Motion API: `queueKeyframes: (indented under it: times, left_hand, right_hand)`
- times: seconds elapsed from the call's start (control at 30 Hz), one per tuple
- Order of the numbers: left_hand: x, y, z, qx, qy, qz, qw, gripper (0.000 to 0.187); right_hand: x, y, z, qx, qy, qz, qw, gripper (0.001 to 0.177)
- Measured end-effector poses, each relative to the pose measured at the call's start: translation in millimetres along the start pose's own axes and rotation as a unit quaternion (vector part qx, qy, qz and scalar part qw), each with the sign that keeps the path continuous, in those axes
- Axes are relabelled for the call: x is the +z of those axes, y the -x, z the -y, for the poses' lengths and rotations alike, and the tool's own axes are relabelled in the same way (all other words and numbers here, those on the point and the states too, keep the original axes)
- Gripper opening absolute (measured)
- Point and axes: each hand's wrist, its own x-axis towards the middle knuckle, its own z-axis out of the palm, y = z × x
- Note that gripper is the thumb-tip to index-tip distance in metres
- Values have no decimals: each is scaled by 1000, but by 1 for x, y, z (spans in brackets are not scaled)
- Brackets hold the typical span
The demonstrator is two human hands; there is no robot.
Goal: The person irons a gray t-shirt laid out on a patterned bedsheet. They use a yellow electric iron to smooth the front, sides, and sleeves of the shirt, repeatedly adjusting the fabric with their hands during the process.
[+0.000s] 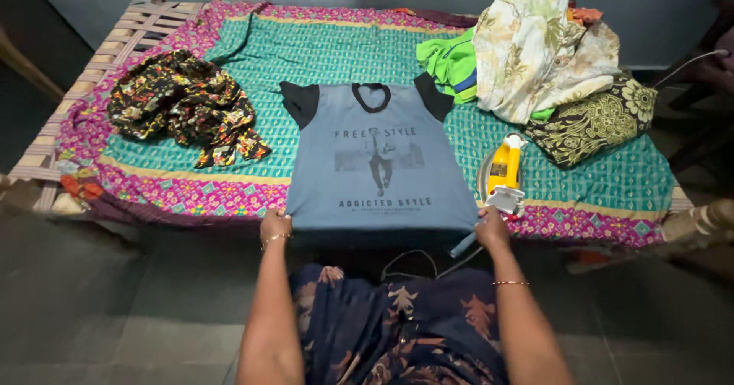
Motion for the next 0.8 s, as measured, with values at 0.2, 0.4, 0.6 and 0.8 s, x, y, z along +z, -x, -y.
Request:
queueKeyframes:
  times: [0.2,0.4,0.6,0.8]
  left_hand:
    - [-36,3,3,4,-72,94,993,35]
    - [-51,21,10,-22,-73,111,991,37]
    - [-57,29,8,9,-207,202,957,39]
    - [-77,59,-28,-37,-240,180,953,49]
  right_hand:
    - [-43,10,-10,-31,75,110,991,36]
    - [-72,15,-21,-58,29,226,972,36]
    - [-77,11,-29,-59,102,282,952,37]
    - [-55,9,-38,88,132,311,937,61]
